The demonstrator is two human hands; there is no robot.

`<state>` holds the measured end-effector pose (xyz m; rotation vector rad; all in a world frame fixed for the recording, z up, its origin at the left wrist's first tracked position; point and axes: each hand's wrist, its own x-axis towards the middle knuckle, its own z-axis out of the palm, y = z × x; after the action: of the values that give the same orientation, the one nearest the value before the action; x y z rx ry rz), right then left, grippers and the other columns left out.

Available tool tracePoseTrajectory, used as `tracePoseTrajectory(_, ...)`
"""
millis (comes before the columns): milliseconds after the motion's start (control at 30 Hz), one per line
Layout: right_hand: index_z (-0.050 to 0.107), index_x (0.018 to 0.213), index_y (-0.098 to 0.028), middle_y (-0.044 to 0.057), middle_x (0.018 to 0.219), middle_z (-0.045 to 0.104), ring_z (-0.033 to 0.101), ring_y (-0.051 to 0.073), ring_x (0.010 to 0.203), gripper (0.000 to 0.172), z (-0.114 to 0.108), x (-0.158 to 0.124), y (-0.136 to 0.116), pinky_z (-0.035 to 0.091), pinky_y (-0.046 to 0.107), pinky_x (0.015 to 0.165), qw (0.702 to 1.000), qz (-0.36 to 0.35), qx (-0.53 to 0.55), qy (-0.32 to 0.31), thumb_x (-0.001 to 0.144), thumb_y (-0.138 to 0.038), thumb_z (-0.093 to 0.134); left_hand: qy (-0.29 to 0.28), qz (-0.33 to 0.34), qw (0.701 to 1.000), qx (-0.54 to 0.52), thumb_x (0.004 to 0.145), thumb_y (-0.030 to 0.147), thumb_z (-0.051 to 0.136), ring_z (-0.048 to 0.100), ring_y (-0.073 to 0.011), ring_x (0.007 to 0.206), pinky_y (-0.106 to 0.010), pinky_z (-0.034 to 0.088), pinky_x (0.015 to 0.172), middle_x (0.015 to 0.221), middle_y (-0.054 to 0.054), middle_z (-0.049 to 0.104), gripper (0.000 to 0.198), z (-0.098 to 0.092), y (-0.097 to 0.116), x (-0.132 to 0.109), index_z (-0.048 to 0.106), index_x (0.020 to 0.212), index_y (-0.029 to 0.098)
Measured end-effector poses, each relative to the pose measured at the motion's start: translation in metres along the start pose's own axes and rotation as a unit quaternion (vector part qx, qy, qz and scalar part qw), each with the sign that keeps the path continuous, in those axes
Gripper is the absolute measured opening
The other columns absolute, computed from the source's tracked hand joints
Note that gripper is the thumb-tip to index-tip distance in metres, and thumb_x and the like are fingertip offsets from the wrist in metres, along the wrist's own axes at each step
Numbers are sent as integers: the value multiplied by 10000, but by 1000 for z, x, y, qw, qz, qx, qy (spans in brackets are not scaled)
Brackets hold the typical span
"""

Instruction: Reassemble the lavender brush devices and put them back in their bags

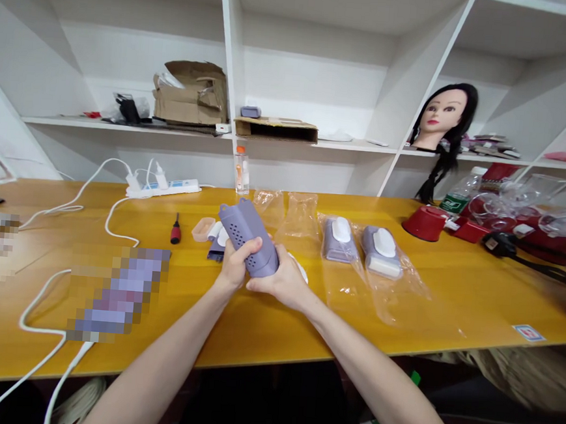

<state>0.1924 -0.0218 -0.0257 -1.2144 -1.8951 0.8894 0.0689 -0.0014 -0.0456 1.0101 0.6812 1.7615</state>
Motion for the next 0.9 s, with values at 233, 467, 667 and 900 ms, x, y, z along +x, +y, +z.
tracePoseTrajectory(233, 479, 1159, -179, 18, 915, 618, 580, 165, 762, 782, -1, -1, -1, 440, 266, 610, 1000, -1, 1, -4, 459, -361, 778, 1, -28, 999, 18, 622, 300, 680, 664, -232, 706, -346, 522, 711, 752, -68, 707, 257, 0, 4, -1, 681, 799, 113)
tracePoseTrajectory(467, 456, 1200, -195, 23, 956, 615, 581, 176, 807, 821, -2, -2, -1, 450, 288, 661, 1000, -20, -2, -10, 463, -361, 779, -18, -6, 999, 42, 628, 278, 663, 662, -235, 730, -329, 514, 708, 765, -62, 711, 229, -4, 7, 0, 692, 790, 119)
tracePoseTrajectory(667, 455, 1196, -213, 28, 999, 606, 578, 191, 851, 831, 0, -1, 3, 456, 321, 723, 999, -31, 0, -8, 448, -360, 788, -39, 9, 998, 56, 631, 257, 645, 659, -243, 769, -338, 507, 739, 791, -64, 710, 229, -6, 6, -2, 686, 809, 118)
tracePoseTrajectory(900, 439, 1176, -233, 40, 1095, 561, 544, 209, 975, 796, 0, 2, 8, 440, 338, 821, 987, -52, 148, -37, 472, -335, 797, -68, 16, 997, -10, 606, 284, 615, 644, -273, 879, -389, 492, 809, 879, -73, 698, 336, -4, 7, 1, 640, 911, 144)
